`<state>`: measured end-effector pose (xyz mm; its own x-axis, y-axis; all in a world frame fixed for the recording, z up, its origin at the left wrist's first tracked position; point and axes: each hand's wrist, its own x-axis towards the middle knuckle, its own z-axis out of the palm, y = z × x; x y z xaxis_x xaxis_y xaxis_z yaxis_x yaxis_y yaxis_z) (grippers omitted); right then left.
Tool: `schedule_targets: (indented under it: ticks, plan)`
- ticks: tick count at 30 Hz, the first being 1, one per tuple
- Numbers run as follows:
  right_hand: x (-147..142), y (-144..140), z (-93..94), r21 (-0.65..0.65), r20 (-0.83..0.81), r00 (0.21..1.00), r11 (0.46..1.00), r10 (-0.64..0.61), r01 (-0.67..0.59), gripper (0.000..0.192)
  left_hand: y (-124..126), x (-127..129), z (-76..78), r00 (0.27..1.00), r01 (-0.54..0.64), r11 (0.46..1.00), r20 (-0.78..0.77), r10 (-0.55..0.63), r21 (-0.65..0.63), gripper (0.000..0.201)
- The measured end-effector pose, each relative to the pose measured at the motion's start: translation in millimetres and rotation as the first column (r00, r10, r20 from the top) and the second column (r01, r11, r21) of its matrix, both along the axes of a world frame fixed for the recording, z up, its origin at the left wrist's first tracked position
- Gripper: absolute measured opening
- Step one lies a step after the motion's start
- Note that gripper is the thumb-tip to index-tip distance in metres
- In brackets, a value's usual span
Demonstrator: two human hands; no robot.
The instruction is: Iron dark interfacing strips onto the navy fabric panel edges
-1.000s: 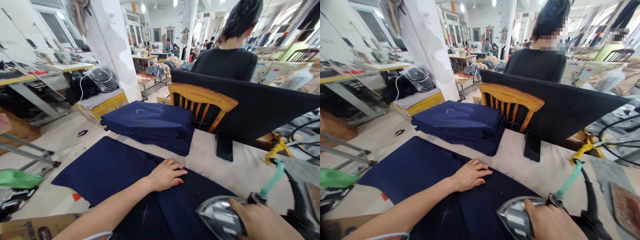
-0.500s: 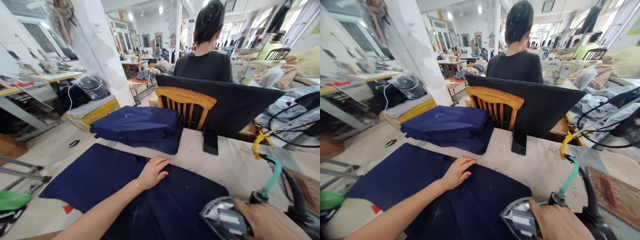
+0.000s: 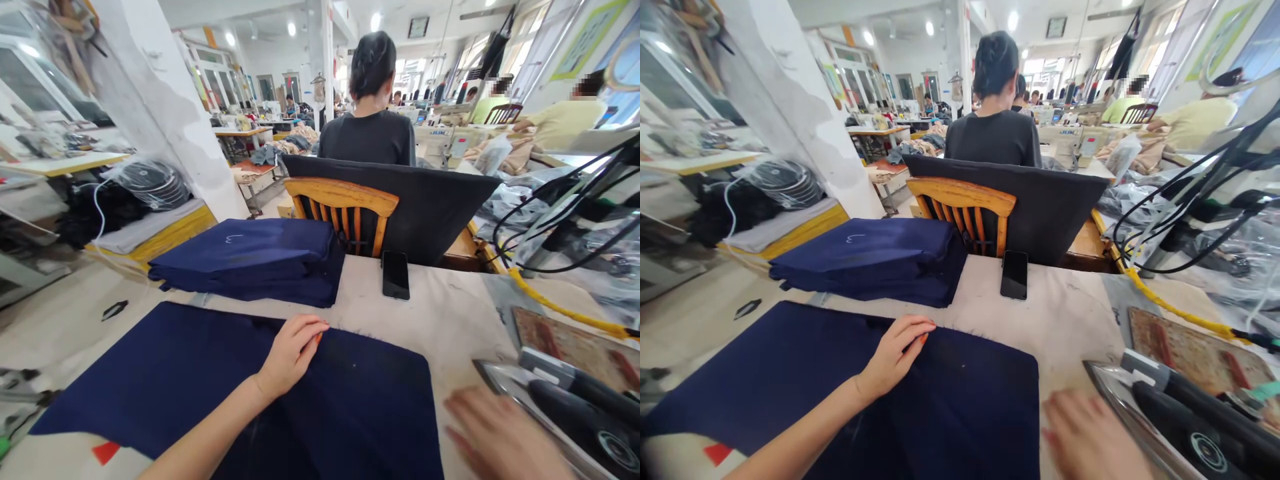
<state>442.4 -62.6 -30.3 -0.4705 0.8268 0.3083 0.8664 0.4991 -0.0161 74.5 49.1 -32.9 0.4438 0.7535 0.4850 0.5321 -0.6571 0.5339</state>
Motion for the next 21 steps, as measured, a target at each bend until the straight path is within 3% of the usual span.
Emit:
schedule_targets:
  ticks: [1,4,7,10,12,16,21]
  plan:
    - [-22,-5,-10.3,0.012,0.056,0.996,0.997,0.072,-0.072,0.020,-3,4,1.5,1.000,0.025,1.000,-0.016,-0.025,-0.006,0.027]
    - [-57,-13,-35.8,0.029,0.080,0.996,0.999,0.037,-0.040,0.028,-11,14,2.4,0.994,0.090,0.996,-0.056,-0.091,-0.029,0.026]
    - [-55,-9,-42.1,-0.227,-0.109,0.992,0.973,-0.070,0.044,0.026,-16,22,1.2,0.988,0.136,0.990,-0.069,-0.139,-0.048,0.025]
    - [-45,4,-39.4,-0.565,-0.343,0.883,0.822,-0.321,0.079,0.021,-19,32,2.0,0.979,0.174,0.983,-0.092,-0.180,-0.064,0.024]
    - [-41,15,-40.7,-0.667,-0.404,0.800,0.741,-0.443,0.073,0.026,-20,41,3.9,0.963,0.225,0.972,-0.137,-0.233,-0.074,0.023]
    - [-31,40,-49.4,-0.716,-0.444,0.729,0.695,-0.522,0.062,0.041,-17,61,5.0,0.888,0.354,0.933,-0.289,-0.357,-0.065,0.018]
    - [-19,63,-52.1,-0.732,-0.487,0.666,0.680,-0.565,0.042,0.039,-5,93,-5.4,0.792,0.354,0.932,-0.506,-0.342,-0.076,0.011]
